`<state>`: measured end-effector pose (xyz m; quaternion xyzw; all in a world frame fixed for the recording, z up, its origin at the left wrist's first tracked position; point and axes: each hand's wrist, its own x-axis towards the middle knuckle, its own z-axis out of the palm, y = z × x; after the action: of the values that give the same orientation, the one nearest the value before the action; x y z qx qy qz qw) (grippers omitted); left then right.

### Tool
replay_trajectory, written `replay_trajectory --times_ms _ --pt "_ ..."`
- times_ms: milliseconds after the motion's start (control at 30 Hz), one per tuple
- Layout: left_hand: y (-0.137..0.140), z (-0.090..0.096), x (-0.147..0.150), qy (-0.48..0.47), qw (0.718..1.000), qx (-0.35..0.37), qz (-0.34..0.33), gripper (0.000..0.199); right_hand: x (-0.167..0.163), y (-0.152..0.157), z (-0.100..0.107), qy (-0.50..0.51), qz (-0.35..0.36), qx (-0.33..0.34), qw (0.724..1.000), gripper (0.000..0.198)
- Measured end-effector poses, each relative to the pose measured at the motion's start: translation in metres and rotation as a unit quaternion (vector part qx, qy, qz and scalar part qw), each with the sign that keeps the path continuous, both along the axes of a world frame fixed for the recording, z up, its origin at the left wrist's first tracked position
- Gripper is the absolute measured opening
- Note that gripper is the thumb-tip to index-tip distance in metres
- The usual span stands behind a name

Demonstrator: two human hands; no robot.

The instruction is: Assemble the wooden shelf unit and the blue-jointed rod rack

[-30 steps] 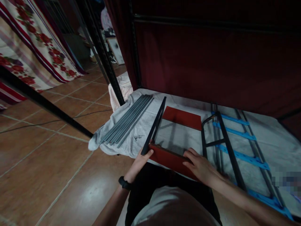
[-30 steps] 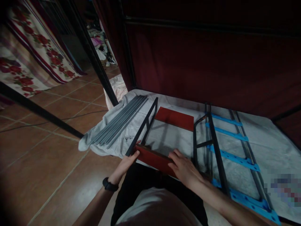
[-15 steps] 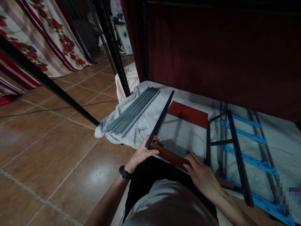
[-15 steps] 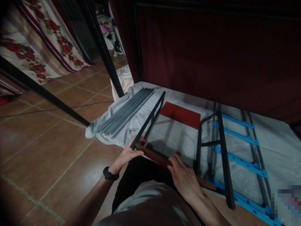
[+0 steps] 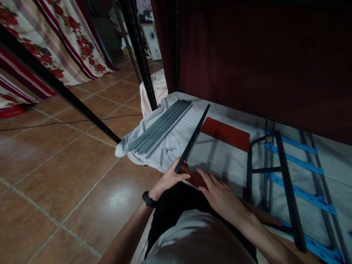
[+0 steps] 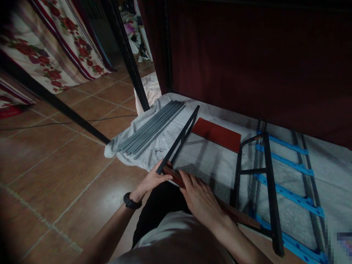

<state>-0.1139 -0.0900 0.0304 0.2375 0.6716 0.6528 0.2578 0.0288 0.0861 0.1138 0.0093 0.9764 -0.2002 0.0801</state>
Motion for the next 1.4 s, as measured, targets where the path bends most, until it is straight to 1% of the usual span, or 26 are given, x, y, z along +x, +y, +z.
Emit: replay_trajectory --times_ms 100,233,300,367,400,433,467,500,533,567,600,633,667,800,867,1000,1100,1133,1167,1200,1233,1267,1300,1333,1367,1400 --pt "0.002 -0.004 0.001 -0.019 1.000 0.011 -0.011 0.055 -0.024 -0.015 0.001 0.005 0.028 -0.003 1.000 0.060" --pt "-0.002 -0.006 0.003 -0.002 1.000 0.004 -0.019 0.044 -0.050 -0.027 0.003 -0.004 0.072 0.033 0.997 0.065" --pt "-0.010 -0.006 0.000 -0.009 0.999 0.002 -0.050 0.040 -0.057 -0.028 0.004 -0.006 0.084 0.048 0.995 0.064" --pt "-0.022 -0.008 -0.008 -0.028 0.995 0.017 -0.097 0.046 -0.061 -0.028 0.005 -0.004 0.090 0.045 0.995 0.062" --pt "-0.028 -0.010 -0.015 -0.036 0.993 0.028 -0.105 0.050 -0.062 -0.027 0.005 -0.004 0.094 0.040 0.995 0.061" --pt "-0.033 -0.013 -0.023 -0.036 0.995 0.035 -0.090 0.050 -0.062 -0.027 0.005 -0.004 0.097 0.036 0.995 0.061" --pt "-0.037 -0.017 -0.033 -0.028 0.998 0.031 -0.048 0.047 -0.062 -0.026 0.004 -0.002 0.101 0.034 0.994 0.061" --pt "-0.040 -0.022 -0.043 -0.008 1.000 0.008 0.017 0.038 -0.061 -0.026 0.003 0.000 0.103 0.036 0.994 0.061" --pt "-0.042 -0.027 -0.053 0.024 0.995 -0.031 0.091 0.030 -0.061 -0.026 0.001 0.003 0.105 0.038 0.994 0.061" --pt "-0.041 -0.032 -0.063 0.059 0.983 -0.074 0.155 0.026 -0.060 -0.026 0.000 0.006 0.106 0.040 0.994 0.061" --pt "-0.039 -0.036 -0.072 0.094 0.970 -0.112 0.196 0.024 -0.060 -0.026 -0.001 0.009 0.106 0.040 0.994 0.061" --pt "-0.036 -0.040 -0.079 0.131 0.956 -0.151 0.215 0.023 -0.060 -0.026 -0.002 0.010 0.106 0.038 0.994 0.061" --pt "-0.032 -0.043 -0.084 0.170 0.944 -0.192 0.210 0.023 -0.059 -0.026 -0.003 0.009 0.107 0.035 0.994 0.061" --pt "-0.013 -0.049 -0.091 0.290 0.885 -0.342 0.129 0.022 -0.060 -0.026 -0.004 0.008 0.110 0.020 0.994 0.060" --pt "-0.006 -0.051 -0.091 0.300 0.875 -0.362 0.115 0.020 -0.060 -0.026 -0.004 0.014 0.107 0.011 0.994 0.060" --pt "-0.001 -0.053 -0.091 0.304 0.871 -0.371 0.106 0.017 -0.060 -0.025 -0.004 0.016 0.106 0.001 0.994 0.059" --pt "-0.002 -0.045 -0.092 0.305 0.869 -0.374 0.110 0.016 -0.060 -0.025 -0.003 0.012 0.107 0.000 0.994 0.059" --pt "-0.003 -0.040 -0.091 0.305 0.869 -0.371 0.116 0.016 -0.060 -0.025 -0.003 0.010 0.107 0.000 0.994 0.059" --pt "-0.006 -0.033 -0.089 0.298 0.877 -0.354 0.131 0.016 -0.060 -0.025 -0.003 0.010 0.107 -0.001 0.994 0.060" --pt "-0.009 -0.024 -0.085 0.280 0.893 -0.317 0.154 0.015 -0.060 -0.025 -0.002 0.008 0.108 -0.002 0.994 0.060" --pt "-0.014 -0.014 -0.080 0.245 0.917 -0.260 0.179 0.015 -0.060 -0.025 -0.002 0.007 0.109 -0.003 0.994 0.060" --pt "-0.019 -0.004 -0.074 0.186 0.944 -0.174 0.210 0.015 -0.060 -0.025 -0.002 0.005 0.109 -0.004 0.994 0.060" --pt "-0.025 0.007 -0.066 0.105 0.966 -0.082 0.222 0.018 -0.060 -0.025 -0.002 0.003 0.109 -0.005 0.994 0.060" --pt "-0.031 0.016 -0.057 0.020 0.978 -0.002 0.210 0.024 -0.060 -0.025 -0.001 0.001 0.107 -0.006 0.994 0.060" --pt "-0.037 0.025 -0.048 -0.060 0.978 0.060 0.193 0.028 -0.059 -0.025 -0.001 -0.001 0.107 -0.007 0.994 0.061" --pt "-0.041 0.031 -0.039 -0.128 0.971 0.103 0.175 0.030 -0.059 -0.025 -0.002 -0.001 0.106 -0.008 0.994 0.062"
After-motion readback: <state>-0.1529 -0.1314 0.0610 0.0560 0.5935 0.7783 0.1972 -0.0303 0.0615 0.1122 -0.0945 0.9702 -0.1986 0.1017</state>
